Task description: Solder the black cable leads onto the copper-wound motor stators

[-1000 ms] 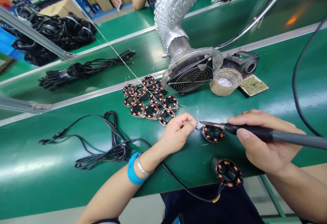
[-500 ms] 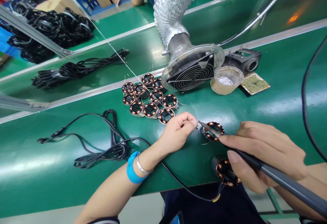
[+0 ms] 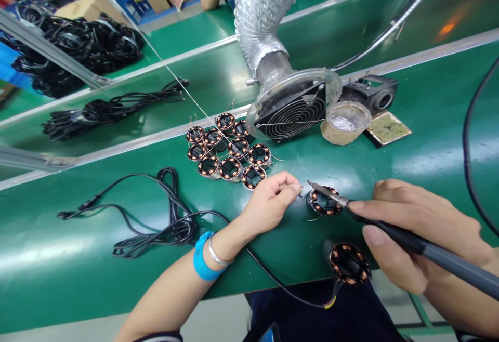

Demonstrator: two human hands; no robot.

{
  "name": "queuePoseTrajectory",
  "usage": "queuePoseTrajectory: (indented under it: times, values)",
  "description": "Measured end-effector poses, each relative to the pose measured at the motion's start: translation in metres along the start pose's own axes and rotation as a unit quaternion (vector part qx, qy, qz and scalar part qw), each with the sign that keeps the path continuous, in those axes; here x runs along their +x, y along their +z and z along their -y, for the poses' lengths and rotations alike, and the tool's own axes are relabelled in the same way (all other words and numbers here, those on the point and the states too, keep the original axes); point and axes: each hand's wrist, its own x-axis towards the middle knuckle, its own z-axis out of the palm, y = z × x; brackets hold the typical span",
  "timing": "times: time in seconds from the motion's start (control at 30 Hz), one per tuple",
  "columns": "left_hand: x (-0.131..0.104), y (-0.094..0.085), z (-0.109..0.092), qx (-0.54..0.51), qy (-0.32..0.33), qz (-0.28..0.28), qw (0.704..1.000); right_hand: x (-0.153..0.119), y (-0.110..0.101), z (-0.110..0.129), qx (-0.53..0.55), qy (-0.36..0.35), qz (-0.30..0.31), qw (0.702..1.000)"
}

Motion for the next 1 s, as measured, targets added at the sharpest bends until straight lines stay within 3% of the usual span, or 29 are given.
queuePoseTrajectory:
  times: [0.27, 0.33, 0.47, 0.6, 0.7, 0.83, 1.0]
  values:
    - [0.000, 0.000, 0.000, 0.003, -0.003, -0.004, 1.000, 0.002, -0.002, 0.003, 0.008, 0.018, -0.010, 1.000]
    - [0.000, 0.000, -0.001, 0.005, -0.003, -0.003, 1.000, 0.003, 0.003, -0.001, -0.001, -0.001, -0.049, 0.999]
    - [0.001, 0.000, -0.002, 0.008, 0.000, 0.002, 1.000, 0.004, 0.019, -0.016, 0.006, -0.111, -0.155, 0.982]
    - [0.001, -0.001, -0.003, 0.011, -0.001, 0.008, 1.000, 0.003, 0.034, -0.024, 0.074, -0.052, -0.182, 0.979]
    - [0.000, -0.001, -0.005, 0.006, -0.006, 0.020, 1.000, 0.005, 0.038, -0.022, 0.027, -0.004, -0.136, 0.990]
    - [-0.003, -0.003, -0.008, 0.007, 0.002, 0.053, 0.999, 0.015, 0.041, -0.019, -0.012, -0.017, -0.024, 0.999]
    - [-0.011, -0.009, -0.015, 0.056, 0.018, 0.097, 0.994, 0.016, 0.045, -0.019, -0.004, -0.050, 0.014, 0.999]
